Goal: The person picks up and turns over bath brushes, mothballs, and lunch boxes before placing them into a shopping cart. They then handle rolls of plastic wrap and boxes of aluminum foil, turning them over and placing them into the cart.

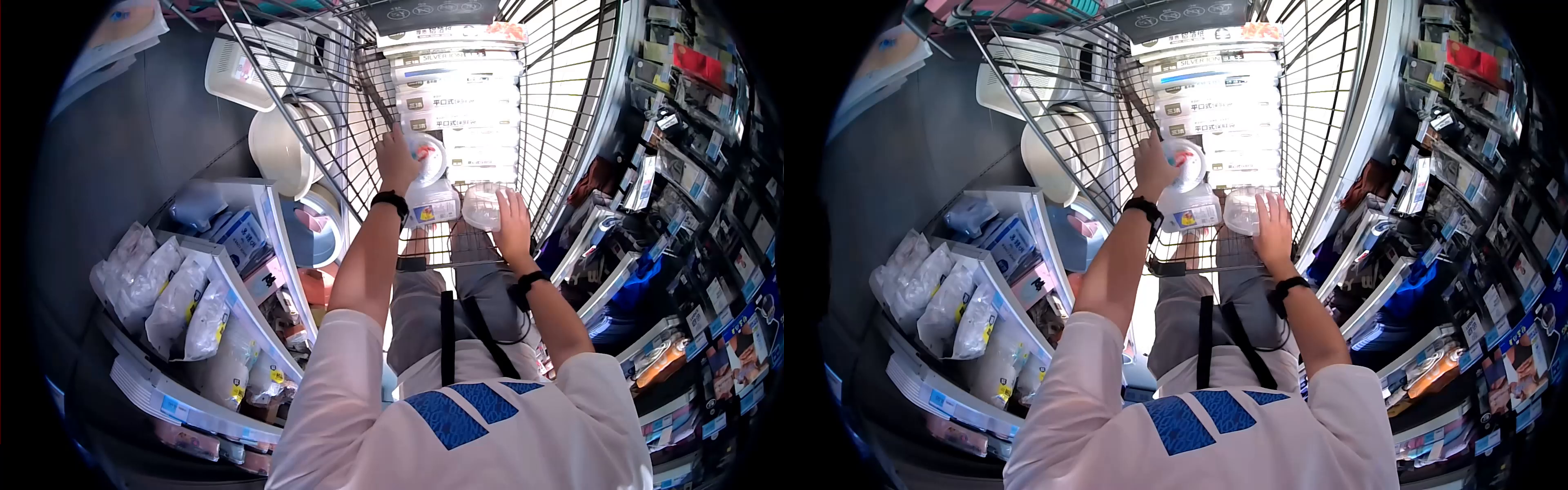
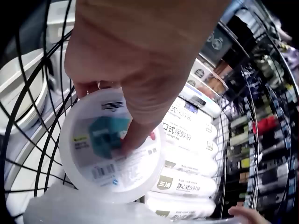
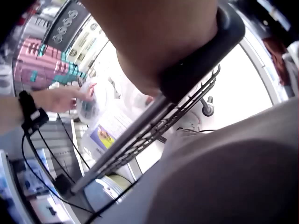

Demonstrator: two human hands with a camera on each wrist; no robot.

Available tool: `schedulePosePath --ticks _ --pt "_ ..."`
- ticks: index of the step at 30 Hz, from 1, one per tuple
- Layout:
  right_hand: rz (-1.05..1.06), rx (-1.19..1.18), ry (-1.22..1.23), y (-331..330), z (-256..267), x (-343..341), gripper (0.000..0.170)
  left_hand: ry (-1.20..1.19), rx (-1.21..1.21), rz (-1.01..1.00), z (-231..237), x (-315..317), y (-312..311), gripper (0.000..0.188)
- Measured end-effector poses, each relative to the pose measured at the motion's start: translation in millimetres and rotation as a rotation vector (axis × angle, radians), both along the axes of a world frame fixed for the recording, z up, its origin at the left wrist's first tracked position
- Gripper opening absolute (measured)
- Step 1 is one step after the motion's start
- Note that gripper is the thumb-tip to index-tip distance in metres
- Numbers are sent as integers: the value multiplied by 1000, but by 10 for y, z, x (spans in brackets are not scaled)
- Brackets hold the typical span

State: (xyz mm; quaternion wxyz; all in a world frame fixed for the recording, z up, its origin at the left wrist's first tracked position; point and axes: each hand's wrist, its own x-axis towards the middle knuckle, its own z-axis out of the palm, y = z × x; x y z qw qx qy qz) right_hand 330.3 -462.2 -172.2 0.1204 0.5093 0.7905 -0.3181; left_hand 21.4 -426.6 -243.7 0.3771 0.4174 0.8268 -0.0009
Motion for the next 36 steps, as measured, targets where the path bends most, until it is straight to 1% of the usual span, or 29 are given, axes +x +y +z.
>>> schedulePosePath --ticks 1,2,3,5,6,7,9,10,11,13,14,15,17,18,19,21,22,23,24,25,27,28,29,31,32,33,34,35,36 --pt "-38 -38 -37 -15 -58 27 85 49 -31 -48 136 27 86 110" --pt "2 1 -40 -26 -58 28 83 36 -62 -80 147 55 96 105" --pt "-4 1 -42 -41 -40 41 83 33 -61 -86 188 99 65 105" --pt "-36 5 31 -30 -4 22 79 23 56 -169 294 155 34 84" --pt "-60 29 65 -16 59 9 77 86 290 -153 173 201 -60 75" --pt "-61 43 68 12 120 4 77 89 303 -154 31 212 -117 75" --pt "-142 -30 194 55 305 13 74 -193 271 -47 135 240 -49 73" --pt "-144 -20 234 82 400 25 75 -199 171 -37 222 258 -77 77" --pt "-140 -14 236 84 477 41 75 -196 177 -34 408 274 -75 77" --pt "-220 -73 316 76 625 65 75 -87 103 -119 718 292 -111 83" --pt "-202 -26 335 93 759 39 75 -35 159 -87 819 304 -177 90" --pt "-196 -16 344 94 900 4 75 -26 171 -84 937 285 -271 90" --pt "-414 -180 304 79 1202 -77 74 -224 366 284 1145 227 -469 95" --pt "-521 -237 363 57 1341 -122 77 -406 488 407 1199 147 -594 88" --pt "-508 -224 378 1 1455 -157 77 -397 509 409 1272 65 -758 88" --pt "-804 -342 786 -99 1675 -240 65 -764 544 817 1967 -75 -988 74" --pt "-837 -407 910 -91 1900 -328 60 -807 594 877 2172 -168 -1157 67" --pt "-897 -422 969 -136 2031 -400 63 -852 651 934 2368 -269 -1327 61" --pt "-964 -448 1049 -203 2095 -453 64 -848 689 935 2632 -342 -1512 59" --pt "-1029 -479 1126 -280 2169 -506 65 -860 723 923 2835 -422 -1722 60" --pt "-1110 -593 1245 -413 2469 -670 64 -951 894 965 3180 -510 -2137 62" --pt "-1058 -589 1312 -494 2637 -785 64 -969 898 946 3360 -589 -2401 62" --pt "-1004 -592 1367 -594 2864 -905 64 -967 865 987 3582 -631 -2664 62" --pt "-914 -516 1417 -798 3008 -1097 64 -989 1049 1016 3777 -656 -3210 61" --pt "-870 -435 1414 -924 3161 -1260 62 -915 1107 960 3786 -701 -3488 60" --pt "-745 -429 1425 -1024 3162 -1328 61 -915 1099 975 3859 -694 -3812 59" --pt "-623 -390 1422 -1115 3326 -1452 63 -898 1092 1066 4120 -618 -4015 60" --pt "-580 -422 1391 -1299 3692 -1648 61 -728 1190 950 4043 -602 -4313 62" --pt "-526 -495 1480 -1400 3588 -1691 56 -672 1205 967 4235 -544 -4556 59"
